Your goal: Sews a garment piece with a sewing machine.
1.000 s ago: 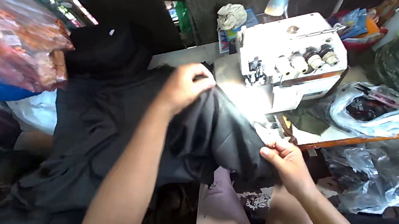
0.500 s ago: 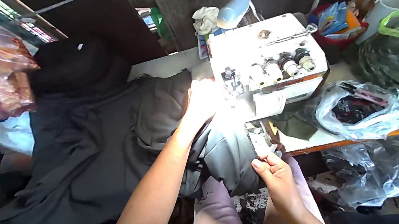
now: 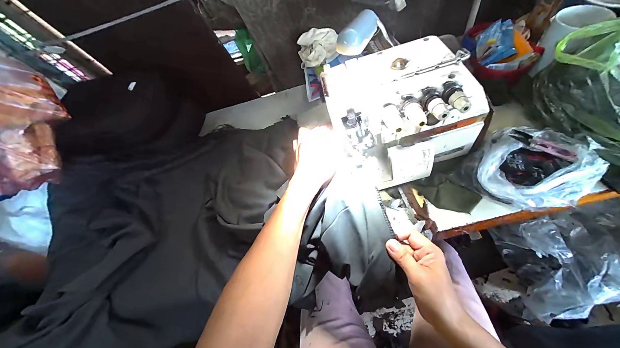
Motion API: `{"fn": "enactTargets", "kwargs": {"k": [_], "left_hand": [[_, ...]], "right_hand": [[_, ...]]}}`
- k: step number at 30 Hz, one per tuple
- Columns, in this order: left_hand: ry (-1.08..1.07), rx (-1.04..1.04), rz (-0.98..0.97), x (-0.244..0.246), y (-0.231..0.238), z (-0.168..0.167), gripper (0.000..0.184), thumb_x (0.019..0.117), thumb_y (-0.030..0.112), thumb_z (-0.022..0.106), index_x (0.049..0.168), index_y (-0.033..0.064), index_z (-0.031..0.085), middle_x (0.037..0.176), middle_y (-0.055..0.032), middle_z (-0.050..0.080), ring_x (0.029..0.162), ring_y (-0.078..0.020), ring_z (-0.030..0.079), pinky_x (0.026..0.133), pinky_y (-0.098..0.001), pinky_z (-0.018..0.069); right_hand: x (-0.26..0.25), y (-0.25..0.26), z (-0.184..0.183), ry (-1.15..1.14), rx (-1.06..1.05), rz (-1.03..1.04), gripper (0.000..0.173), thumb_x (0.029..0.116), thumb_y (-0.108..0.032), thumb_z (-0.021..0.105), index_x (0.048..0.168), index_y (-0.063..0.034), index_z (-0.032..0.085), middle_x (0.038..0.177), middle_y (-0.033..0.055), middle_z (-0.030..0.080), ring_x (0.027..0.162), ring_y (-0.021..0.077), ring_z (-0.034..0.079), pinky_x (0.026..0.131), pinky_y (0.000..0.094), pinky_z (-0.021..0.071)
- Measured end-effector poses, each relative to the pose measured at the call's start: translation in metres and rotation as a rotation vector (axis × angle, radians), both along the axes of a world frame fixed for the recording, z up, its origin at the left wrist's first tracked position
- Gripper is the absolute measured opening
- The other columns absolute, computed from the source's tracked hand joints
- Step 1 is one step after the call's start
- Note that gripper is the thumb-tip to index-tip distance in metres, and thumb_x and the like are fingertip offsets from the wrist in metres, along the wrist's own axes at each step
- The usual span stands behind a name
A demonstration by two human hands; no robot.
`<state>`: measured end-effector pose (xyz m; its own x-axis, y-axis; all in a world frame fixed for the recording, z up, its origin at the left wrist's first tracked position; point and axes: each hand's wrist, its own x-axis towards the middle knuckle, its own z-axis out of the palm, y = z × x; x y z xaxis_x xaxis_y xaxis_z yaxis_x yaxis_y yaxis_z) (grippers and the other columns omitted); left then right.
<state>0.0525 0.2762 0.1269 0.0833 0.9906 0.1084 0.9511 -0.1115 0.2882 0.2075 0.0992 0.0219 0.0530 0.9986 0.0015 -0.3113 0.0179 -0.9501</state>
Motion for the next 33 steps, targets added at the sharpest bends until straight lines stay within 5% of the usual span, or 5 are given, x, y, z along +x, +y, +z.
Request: {"fn": "enactTargets", "kwargs": {"k": [9,13,18,28,33], "left_hand": [[0.018,0.201,-0.061,-0.015,-0.014,-0.008,0.032,0.0993,0.027,0.064,0.115,-0.0003,0.066,0.123,-0.0281,0.059,0.123,-0.0511,0.050,0.089,-0.0699,0.0422],[-0.197,0.516,-0.092,-0.009,-0.070,-0.027,0.034,0.0982,0.026,0.063,0.126,0.0073,0.067,0.131,-0.0163,0.064,0.128,-0.0371,0.054,0.104,-0.0596,0.0424],[-0.091,0.371,-0.149,0.001,-0.095,-0.062,0.048,0.1048,0.037,0.051,0.140,0.0058,0.061,0.149,-0.0185,0.055,0.140,-0.0421,0.046,0.112,-0.0680,0.0314],[0.030,0.389,-0.210,-0.007,-0.079,-0.055,0.042,0.1065,0.037,0.047,0.132,0.0103,0.067,0.142,-0.0137,0.061,0.136,-0.0359,0.052,0.109,-0.0637,0.0389],[0.060,0.299,-0.204,-0.009,-0.076,-0.049,0.050,0.1072,0.041,0.044,0.145,0.0117,0.059,0.151,-0.0119,0.054,0.144,-0.0324,0.046,0.114,-0.0608,0.0350]], "right_hand": [[0.002,-0.003,0.004,-0.029,-0.057,0.039,0.008,0.1001,-0.009,0.061,0.103,-0.0045,0.066,0.076,-0.0013,0.067,0.069,0.0053,0.063,0.068,0.0219,0.0537],[0.005,-0.002,0.003,-0.027,-0.060,0.065,0.006,0.0995,-0.009,0.062,0.100,-0.0053,0.066,0.075,-0.0018,0.066,0.068,0.0048,0.062,0.068,0.0214,0.0530],[-0.003,-0.004,0.003,-0.002,-0.053,0.060,0.004,0.0990,-0.006,0.060,0.098,-0.0055,0.064,0.072,-0.0034,0.065,0.067,0.0031,0.062,0.067,0.0205,0.0530],[-0.006,-0.002,-0.001,0.005,-0.044,0.025,0.005,0.0996,-0.007,0.060,0.097,-0.0056,0.065,0.070,-0.0032,0.063,0.065,0.0033,0.060,0.066,0.0198,0.0514],[-0.007,0.001,-0.004,-0.013,-0.019,0.021,0.005,0.0995,-0.007,0.060,0.099,-0.0061,0.064,0.068,-0.0052,0.061,0.062,0.0020,0.057,0.063,0.0186,0.0492]]}}
